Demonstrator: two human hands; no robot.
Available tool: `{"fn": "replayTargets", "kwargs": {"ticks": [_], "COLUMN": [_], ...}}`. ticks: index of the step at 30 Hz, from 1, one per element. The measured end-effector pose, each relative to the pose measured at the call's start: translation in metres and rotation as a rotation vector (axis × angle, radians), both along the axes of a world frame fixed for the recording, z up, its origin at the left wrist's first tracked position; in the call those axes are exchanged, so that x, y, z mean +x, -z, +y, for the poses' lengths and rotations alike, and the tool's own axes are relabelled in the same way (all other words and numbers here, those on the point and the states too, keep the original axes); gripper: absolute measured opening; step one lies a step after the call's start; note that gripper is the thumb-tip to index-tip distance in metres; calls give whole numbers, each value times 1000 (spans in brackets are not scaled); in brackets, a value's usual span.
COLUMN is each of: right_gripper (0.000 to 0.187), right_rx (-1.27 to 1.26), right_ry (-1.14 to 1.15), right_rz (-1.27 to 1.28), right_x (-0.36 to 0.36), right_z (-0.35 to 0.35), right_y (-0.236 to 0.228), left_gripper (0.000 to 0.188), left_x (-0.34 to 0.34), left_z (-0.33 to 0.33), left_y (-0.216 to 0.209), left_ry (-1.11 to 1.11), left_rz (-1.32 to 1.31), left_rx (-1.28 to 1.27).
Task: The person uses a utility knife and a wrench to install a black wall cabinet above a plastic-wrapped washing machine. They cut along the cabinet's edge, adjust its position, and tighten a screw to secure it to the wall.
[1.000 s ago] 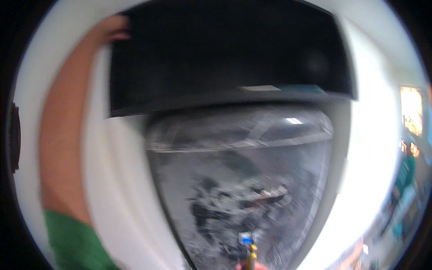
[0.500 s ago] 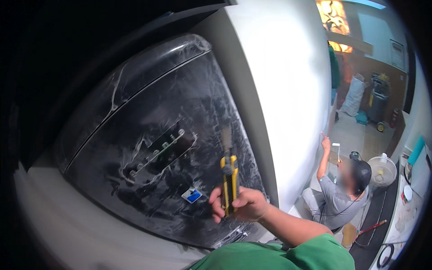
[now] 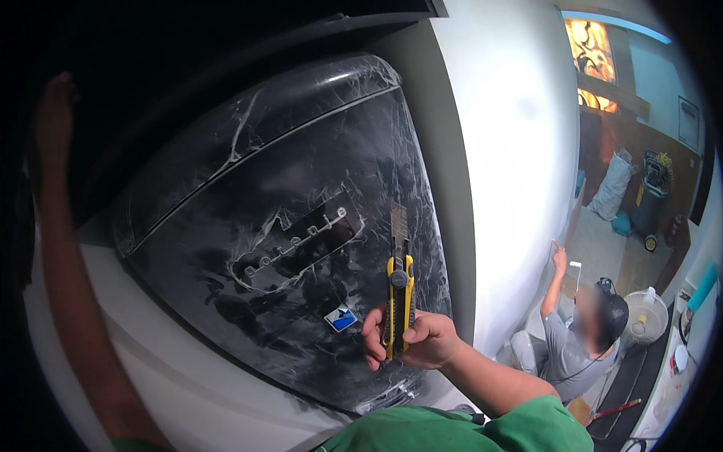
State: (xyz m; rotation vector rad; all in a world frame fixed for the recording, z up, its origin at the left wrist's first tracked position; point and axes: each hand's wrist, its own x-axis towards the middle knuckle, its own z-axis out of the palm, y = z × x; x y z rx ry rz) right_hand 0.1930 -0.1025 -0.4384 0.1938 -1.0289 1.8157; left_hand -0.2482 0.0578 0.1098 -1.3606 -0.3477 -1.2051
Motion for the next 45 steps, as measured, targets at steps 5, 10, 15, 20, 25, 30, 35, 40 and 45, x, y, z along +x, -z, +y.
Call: {"fn": "replayTargets", "kwargs": {"ticks": [5, 10, 15, 20, 25, 30, 35, 40, 45], "right_gripper": [62, 62, 63, 62, 66, 65, 52, 33, 30], "right_rx": [31, 21, -18, -93, -36, -29, -62, -60, -103], "right_ry": [67, 81, 95, 74, -7, -86, -133, -123, -64], "right_rz": [6, -68, -97, -156, -219, -261, -272, -397, -338], "right_x": [-2, -6, -11, -21, -35, -47, -55, -64, -77], "right_z": [-1, -7, -10, -7, -2, -5, -18, -35, -41], "right_y": [-8, -6, 1, 5, 7, 23, 54, 72, 73], "left_gripper": [55, 66, 85, 92, 90, 87, 85, 88, 90], "left_x": [177, 172, 176, 180, 178, 176, 186, 181, 177], "left_z": [-59, -53, -53, -56, -55, -60, -65, -64, -61], "left_y": [130, 136, 130, 131, 124, 133, 130, 132, 126], "left_ry": [62, 121, 114, 82, 36, 38, 7, -9, 15], "left_rz": [-245, -203, -308, -302, -306, -310, -309, -320, -299], "left_rx": [-616, -650, -894, -996, -1044, -992, -1031, -1014, -1074]}}
